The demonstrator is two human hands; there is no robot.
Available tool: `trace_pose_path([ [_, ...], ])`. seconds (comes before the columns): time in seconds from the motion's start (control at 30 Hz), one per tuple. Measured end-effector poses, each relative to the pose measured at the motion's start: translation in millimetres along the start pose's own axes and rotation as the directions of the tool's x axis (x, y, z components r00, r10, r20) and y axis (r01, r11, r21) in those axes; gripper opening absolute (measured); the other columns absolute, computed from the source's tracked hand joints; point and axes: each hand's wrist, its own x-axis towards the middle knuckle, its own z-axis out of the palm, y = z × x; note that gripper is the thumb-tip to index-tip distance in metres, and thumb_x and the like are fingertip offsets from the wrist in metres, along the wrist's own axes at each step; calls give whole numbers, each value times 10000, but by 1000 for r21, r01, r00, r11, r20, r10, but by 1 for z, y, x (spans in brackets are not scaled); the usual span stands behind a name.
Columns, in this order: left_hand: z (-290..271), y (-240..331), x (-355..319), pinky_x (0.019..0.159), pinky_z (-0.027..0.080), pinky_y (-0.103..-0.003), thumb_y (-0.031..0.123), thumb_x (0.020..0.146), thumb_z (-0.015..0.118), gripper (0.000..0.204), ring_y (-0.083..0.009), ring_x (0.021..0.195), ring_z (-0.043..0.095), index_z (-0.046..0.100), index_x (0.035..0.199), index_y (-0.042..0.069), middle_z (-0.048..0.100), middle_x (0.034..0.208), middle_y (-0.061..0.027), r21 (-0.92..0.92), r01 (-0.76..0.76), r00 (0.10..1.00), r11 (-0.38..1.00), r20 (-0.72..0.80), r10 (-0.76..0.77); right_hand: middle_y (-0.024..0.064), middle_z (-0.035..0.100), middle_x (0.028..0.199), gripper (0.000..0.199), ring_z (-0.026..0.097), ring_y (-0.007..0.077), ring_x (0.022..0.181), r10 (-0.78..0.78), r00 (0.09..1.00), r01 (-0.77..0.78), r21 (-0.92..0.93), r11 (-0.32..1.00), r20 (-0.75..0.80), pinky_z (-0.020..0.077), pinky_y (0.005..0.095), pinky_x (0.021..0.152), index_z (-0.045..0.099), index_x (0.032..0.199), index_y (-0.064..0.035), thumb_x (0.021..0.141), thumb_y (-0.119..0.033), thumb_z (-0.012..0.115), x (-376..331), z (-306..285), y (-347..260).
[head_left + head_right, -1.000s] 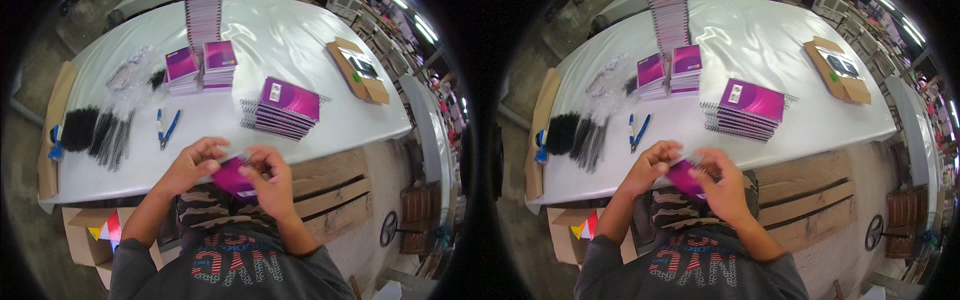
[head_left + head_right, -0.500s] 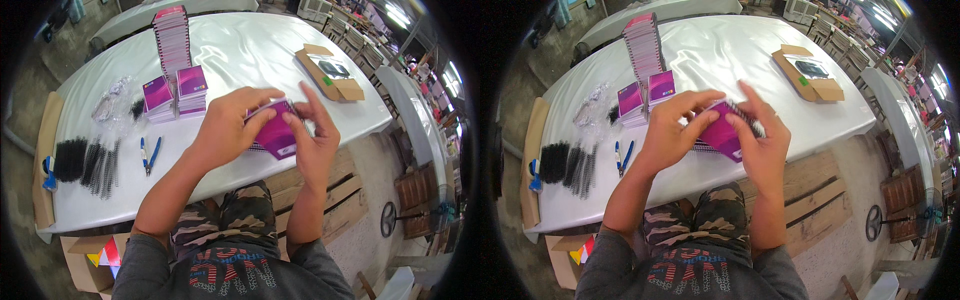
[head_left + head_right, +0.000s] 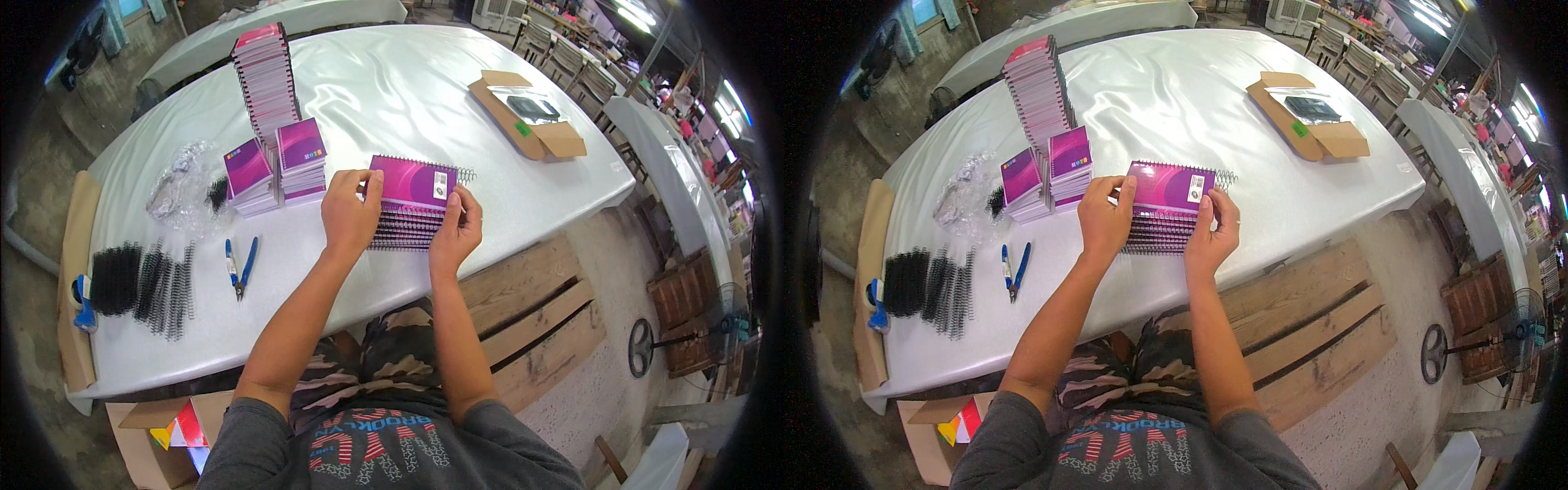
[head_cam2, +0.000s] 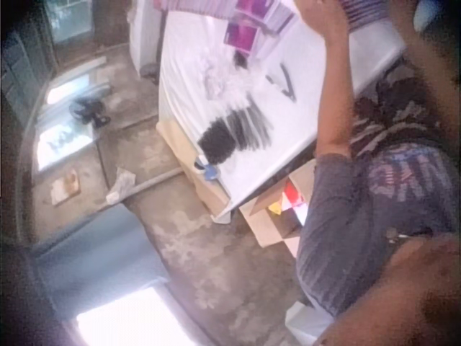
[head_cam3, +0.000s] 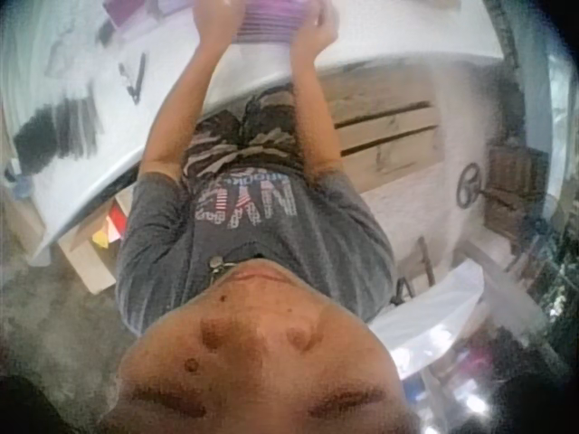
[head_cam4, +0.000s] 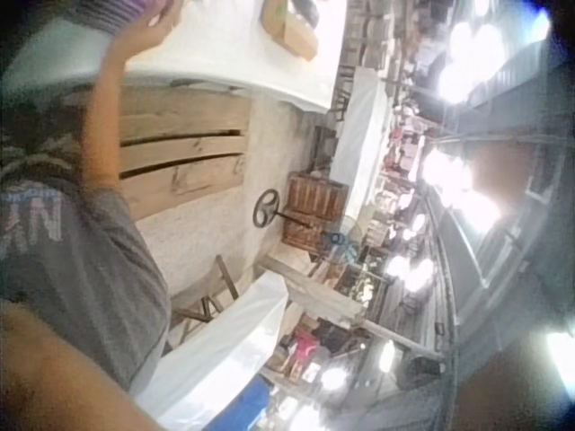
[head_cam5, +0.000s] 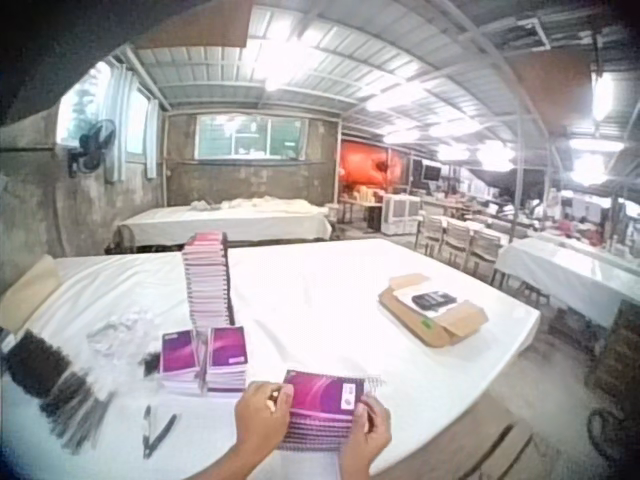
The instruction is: The person assembles notebooks by threading plastic coils through the holes of stacked purple covers and paper pages, then cuts and crimps the ends of the coils using a hand tool.
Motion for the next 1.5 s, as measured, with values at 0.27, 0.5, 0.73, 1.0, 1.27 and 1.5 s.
trace_pose_path([
  [0.27, -13, 5, -10, 590, 428, -325, 230, 842, 626, 217, -212, 633, 550, 588, 746, 39, 580, 739, -104, -10, 198, 976, 980, 95, -197, 60, 540, 872, 134, 516, 147, 795, -119, 990, 108, -121, 987, -80, 446, 278, 702, 577, 832, -12, 847, -135, 628, 2, 1, 1],
  [0.5, -44, -90, 59, 834, 417, -390, 165, 824, 566, 237, -280, 944, 586, 619, 1016, 36, 645, 942, -125, 504, -322, 918, 801, -41, 394, 73, 519, 917, 107, 487, 170, 855, -227, 968, 215, -115, 970, -109, 402, 309, 797, 530, 959, 0, 875, -65, 535, -22, -7, -36],
  [0.73, -105, -75, 37, 815, 386, -376, 161, 818, 586, 232, -224, 889, 586, 628, 1020, 57, 651, 947, -60, 504, -372, 907, 779, 378, 188, 113, 559, 959, 193, 534, 184, 872, -86, 867, -37, 236, 971, 490, 426, 296, 810, 502, 1066, 21, 931, -106, 450, -86, -2, -59],
  [1.0, -238, 8, -52, 865, 376, -391, 103, 766, 603, 253, -303, 1010, 535, 613, 1016, 64, 601, 1029, -119, 86, -301, 878, 950, 414, 241, 135, 607, 1073, 412, 602, 248, 993, 165, -330, -934, -297, -196, 929, 489, 397, 895, 479, 1208, 14, 938, -297, 486, -94, 11, -72],
  [1.27, -185, -66, -110, 809, 406, -239, -103, 717, 484, 494, -128, 901, 529, 443, 1189, 36, 546, 993, -47, -418, 592, 806, 689, 279, -523, 43, 650, 977, 167, 572, 143, 931, 358, 217, -413, -247, 876, 908, 423, 267, 868, 605, 976, -25, 836, -111, 636, -135, 26, -17],
  [1.5, -159, -79, -130, 793, 408, -255, -109, 726, 500, 344, -129, 845, 510, 474, 1039, 32, 519, 905, -44, -355, 537, 843, 765, 206, -496, 76, 621, 1061, 293, 537, 118, 986, 85, 380, -568, 159, 808, 921, 413, 277, 876, 531, 1070, -27, 799, -10, 642, -120, 41, -23],
])
